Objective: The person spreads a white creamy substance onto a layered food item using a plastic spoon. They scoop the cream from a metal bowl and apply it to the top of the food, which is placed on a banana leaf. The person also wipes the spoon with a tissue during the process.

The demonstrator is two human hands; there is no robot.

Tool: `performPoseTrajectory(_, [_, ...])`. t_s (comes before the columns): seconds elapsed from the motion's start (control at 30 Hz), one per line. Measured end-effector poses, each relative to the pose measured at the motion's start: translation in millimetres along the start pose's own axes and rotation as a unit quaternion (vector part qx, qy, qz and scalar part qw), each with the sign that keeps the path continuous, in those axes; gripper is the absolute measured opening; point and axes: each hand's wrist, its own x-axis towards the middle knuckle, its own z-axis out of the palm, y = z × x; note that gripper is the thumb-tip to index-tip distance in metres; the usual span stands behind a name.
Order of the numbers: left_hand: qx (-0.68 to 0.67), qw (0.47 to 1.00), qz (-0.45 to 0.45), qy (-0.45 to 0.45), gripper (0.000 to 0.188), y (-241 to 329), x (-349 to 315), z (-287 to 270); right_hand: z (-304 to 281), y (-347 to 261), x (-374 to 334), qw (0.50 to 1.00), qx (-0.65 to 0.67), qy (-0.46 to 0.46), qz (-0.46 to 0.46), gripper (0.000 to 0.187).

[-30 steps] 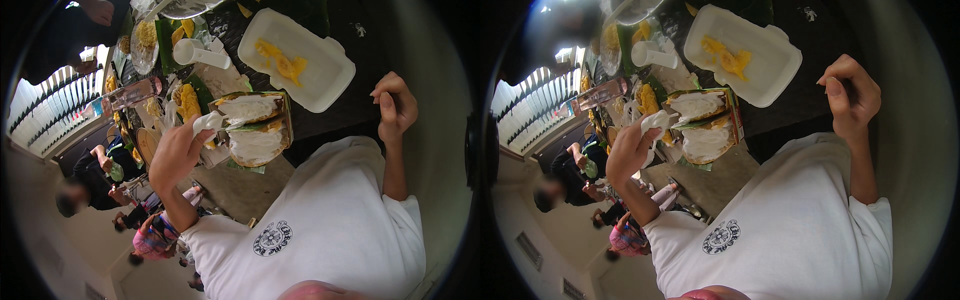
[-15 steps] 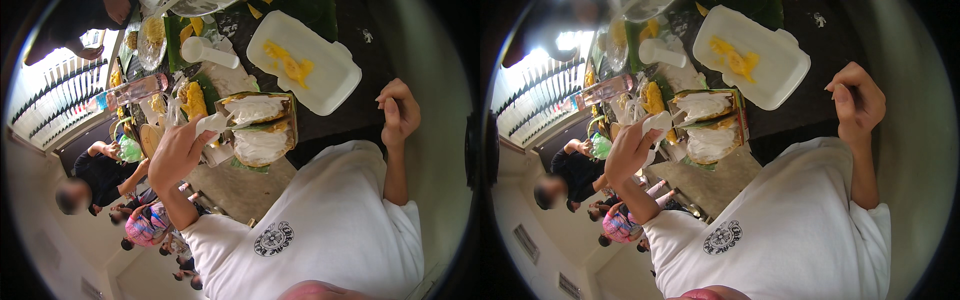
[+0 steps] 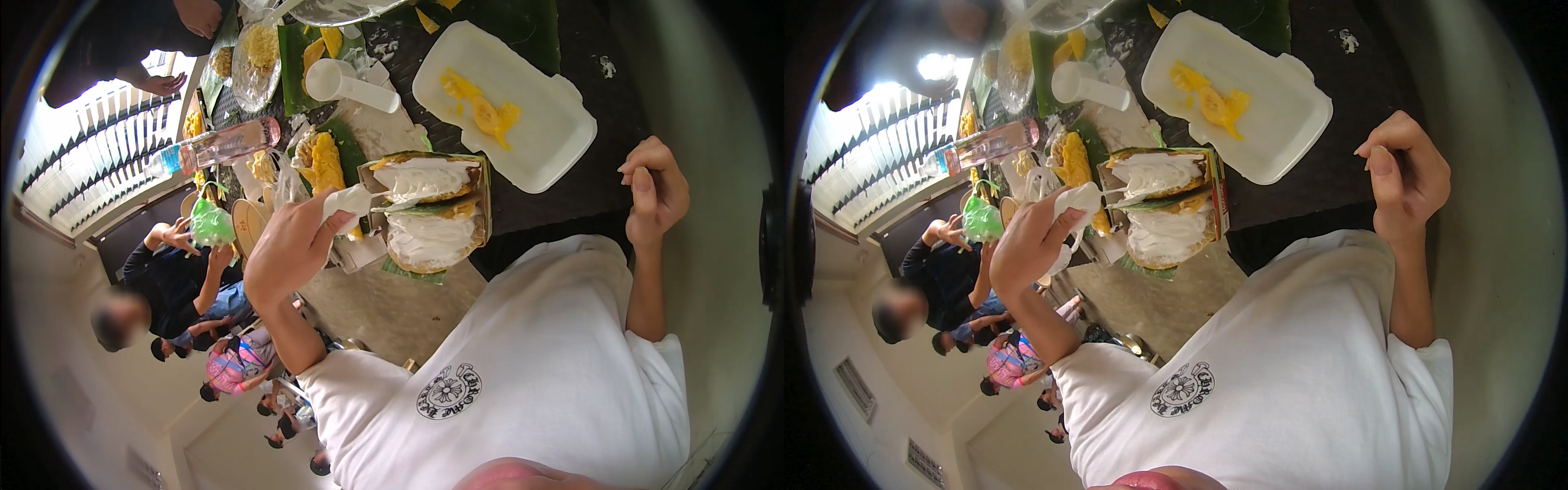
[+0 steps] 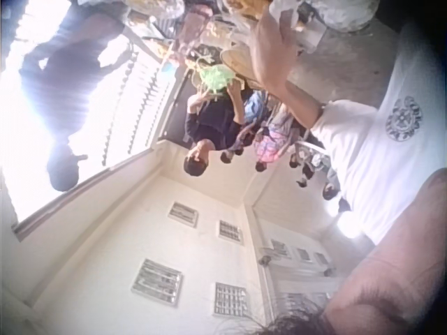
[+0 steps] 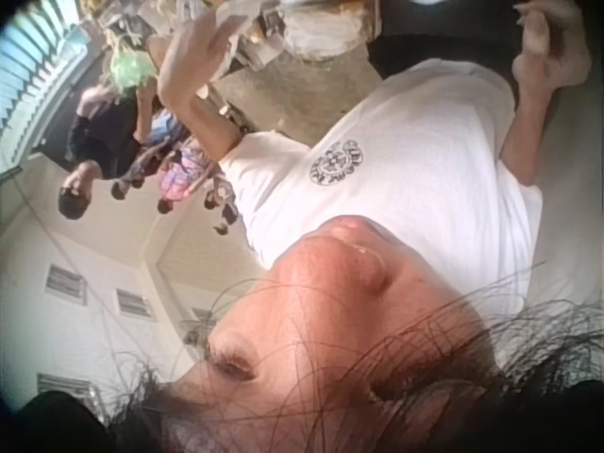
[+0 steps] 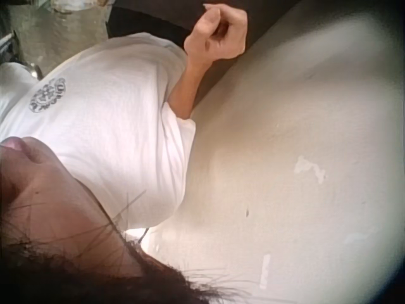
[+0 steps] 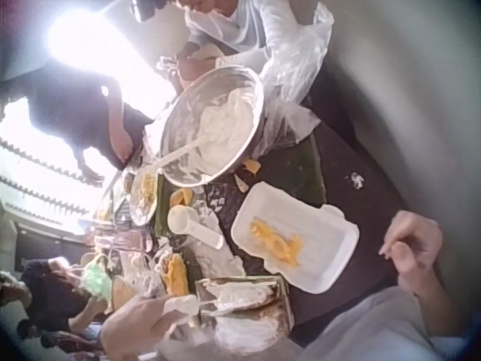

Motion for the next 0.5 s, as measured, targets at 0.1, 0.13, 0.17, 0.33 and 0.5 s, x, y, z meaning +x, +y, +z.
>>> performPoseTrajectory(0.1, [0.006, 1.0, -0.028, -0.011, 0.023, -5.3, 1.6, -2.8, 0.3, -0.7, -0.8, 1.0, -0.005, 0.005, 0.01, 0.008])
performPoseTrajectory(0.13, [-0.007, 1.0, -0.023, -0.016, 0.023, -4.0, 1.6, -3.2, 1.0, -1.1, -0.6, 1.0, -0.005, 0.009, 0.015, 0.008])
performPoseTrajectory(0.17, [-0.02, 0.999, -0.018, -0.022, 0.022, -1.8, 2.2, -2.5, 1.2, -1.3, -0.1, 1.0, -0.007, 0.006, 0.012, 0.009])
performPoseTrajectory(0.33, [-0.023, 1.0, -0.003, -0.02, 0.019, -3.4, -0.1, -2.1, 4.1, -3.9, 1.5, 1.0, -0.006, 0.008, 0.014, 0.01])
performPoseTrajectory(0.5, [-0.016, 0.999, 0.005, -0.031, 0.018, -16.3, -3.6, -1.4, 4.8, -7.1, 2.1, 1.0, -0.014, 0.002, 0.019, 0.011])
